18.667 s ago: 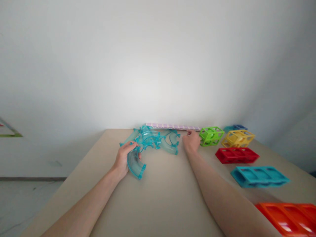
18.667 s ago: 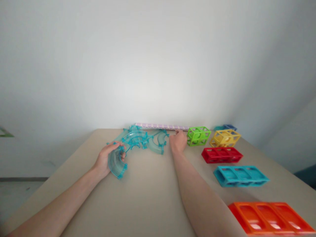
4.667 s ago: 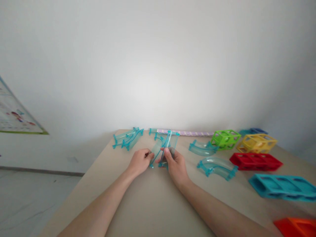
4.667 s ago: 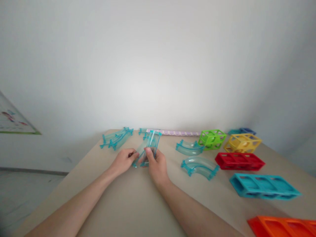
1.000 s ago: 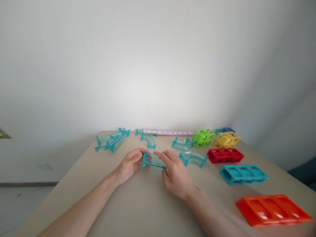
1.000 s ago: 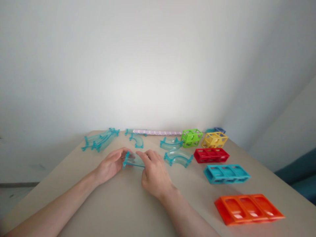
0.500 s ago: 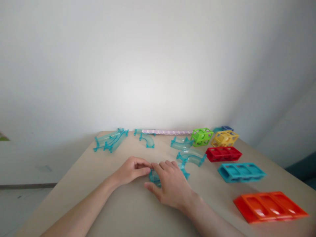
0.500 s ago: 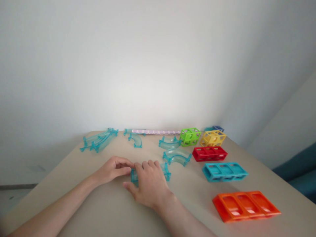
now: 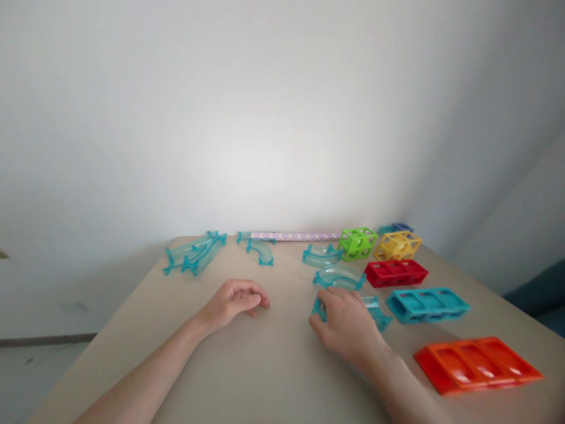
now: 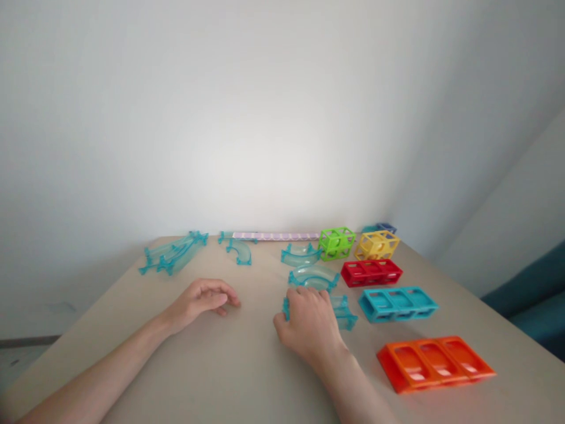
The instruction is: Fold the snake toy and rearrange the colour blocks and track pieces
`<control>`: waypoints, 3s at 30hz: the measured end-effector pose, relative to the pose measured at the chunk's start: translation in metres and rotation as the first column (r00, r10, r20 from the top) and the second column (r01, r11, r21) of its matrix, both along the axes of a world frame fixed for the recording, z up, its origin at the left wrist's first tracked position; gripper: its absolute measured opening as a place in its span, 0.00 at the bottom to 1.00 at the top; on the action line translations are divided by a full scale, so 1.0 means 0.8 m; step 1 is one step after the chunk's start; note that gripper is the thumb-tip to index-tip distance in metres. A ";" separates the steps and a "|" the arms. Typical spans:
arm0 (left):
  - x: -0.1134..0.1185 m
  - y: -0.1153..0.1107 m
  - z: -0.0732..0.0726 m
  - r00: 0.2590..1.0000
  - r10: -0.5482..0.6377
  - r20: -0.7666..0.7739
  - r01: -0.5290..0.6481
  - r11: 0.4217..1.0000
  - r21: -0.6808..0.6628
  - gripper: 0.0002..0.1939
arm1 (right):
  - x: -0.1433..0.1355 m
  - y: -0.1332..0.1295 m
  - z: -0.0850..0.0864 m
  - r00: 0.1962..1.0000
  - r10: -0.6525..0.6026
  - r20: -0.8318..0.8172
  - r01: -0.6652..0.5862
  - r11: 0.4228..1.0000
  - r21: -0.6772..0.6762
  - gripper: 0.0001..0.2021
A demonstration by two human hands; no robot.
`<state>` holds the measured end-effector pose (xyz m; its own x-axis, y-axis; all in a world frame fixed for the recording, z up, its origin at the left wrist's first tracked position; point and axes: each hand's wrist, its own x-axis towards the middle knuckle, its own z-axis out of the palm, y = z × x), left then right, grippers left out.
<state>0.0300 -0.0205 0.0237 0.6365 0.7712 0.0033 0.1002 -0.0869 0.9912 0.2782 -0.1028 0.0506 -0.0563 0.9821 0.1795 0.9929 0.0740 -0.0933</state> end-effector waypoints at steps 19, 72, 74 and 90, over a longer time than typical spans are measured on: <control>0.007 0.003 0.000 0.985 0.137 0.108 -0.133 0.990 -0.048 0.14 | -0.032 -0.002 0.000 0.902 0.379 -0.208 -0.257 0.857 0.446 0.08; -0.022 0.064 0.001 0.258 0.839 0.479 -0.580 0.531 -0.618 0.05 | -0.133 0.124 -0.067 0.585 0.422 -0.692 -0.299 0.906 0.300 0.20; -0.026 0.064 0.006 0.264 0.848 0.460 -0.543 0.525 -0.656 0.10 | -0.133 0.123 -0.067 0.576 0.421 -0.700 -0.303 0.906 0.295 0.20; -0.021 0.047 0.003 0.652 0.625 0.431 -0.377 0.759 -0.531 0.03 | -0.133 0.119 -0.060 0.467 0.395 -0.791 -0.299 0.912 0.279 0.24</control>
